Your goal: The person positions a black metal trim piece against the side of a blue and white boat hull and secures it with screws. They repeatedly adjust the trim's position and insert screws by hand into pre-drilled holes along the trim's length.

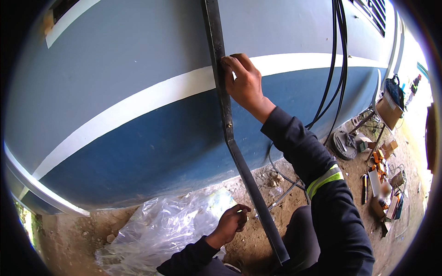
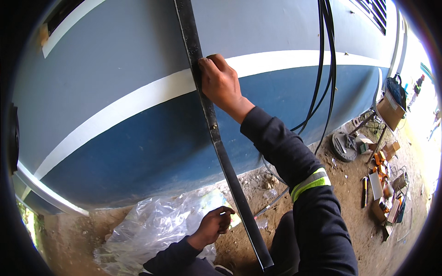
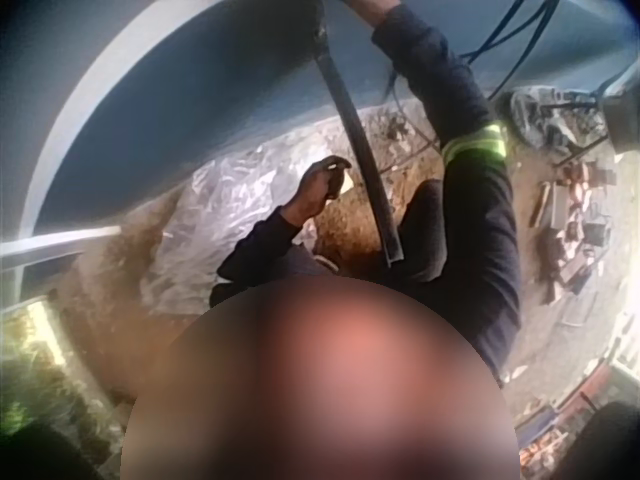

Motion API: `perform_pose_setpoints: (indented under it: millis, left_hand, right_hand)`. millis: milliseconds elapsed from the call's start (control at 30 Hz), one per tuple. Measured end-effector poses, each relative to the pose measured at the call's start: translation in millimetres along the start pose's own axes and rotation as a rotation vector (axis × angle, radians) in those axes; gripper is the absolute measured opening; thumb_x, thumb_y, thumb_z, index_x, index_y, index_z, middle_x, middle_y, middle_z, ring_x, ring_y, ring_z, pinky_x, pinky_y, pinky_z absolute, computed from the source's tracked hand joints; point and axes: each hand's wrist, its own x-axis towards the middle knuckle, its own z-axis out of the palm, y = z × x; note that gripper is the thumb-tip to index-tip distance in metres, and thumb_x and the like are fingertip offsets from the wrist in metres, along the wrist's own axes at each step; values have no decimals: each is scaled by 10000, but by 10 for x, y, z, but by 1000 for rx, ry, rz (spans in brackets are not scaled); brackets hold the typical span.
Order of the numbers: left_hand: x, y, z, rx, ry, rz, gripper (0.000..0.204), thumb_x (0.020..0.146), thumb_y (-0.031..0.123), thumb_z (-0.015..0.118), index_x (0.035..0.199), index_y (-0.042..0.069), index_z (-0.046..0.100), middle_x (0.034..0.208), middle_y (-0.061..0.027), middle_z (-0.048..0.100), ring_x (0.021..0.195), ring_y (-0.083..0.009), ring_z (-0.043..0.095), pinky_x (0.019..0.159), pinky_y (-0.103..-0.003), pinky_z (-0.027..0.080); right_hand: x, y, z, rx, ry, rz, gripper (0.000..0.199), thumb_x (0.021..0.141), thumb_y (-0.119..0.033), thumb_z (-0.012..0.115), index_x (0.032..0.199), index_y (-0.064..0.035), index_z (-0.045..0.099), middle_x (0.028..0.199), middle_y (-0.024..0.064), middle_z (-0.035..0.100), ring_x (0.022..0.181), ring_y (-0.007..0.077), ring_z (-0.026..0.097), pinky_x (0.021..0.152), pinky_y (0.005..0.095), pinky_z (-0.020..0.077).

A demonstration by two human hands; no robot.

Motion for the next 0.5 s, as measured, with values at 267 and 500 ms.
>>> perform_pose_setpoints:
  millis: [267, 500]
  left_hand:
    - [-5, 24, 6, 6, 0, 2, 179, 1141, 168, 508, 1176, 27, 613, 656, 61, 374, 526, -58, 277, 510, -268, 234]
    - [-29, 42, 35, 26, 24, 3, 182, 1142, 175, 510, 1167, 28, 614, 653, 62, 373, 522, -62, 268, 505, -272, 226]
  right_hand:
    - [-6, -42, 45, -177, -75, -5, 236, 890, 57, 697, 1110, -1, 636, 903, 158, 643, 727, 362, 684, 634, 444, 567]
    - [-10, -33, 99, -221, -66, -10, 151, 921, -14, 717, 1027, -2, 611, 847, 159, 602, 681, 358, 644, 635, 450, 539]
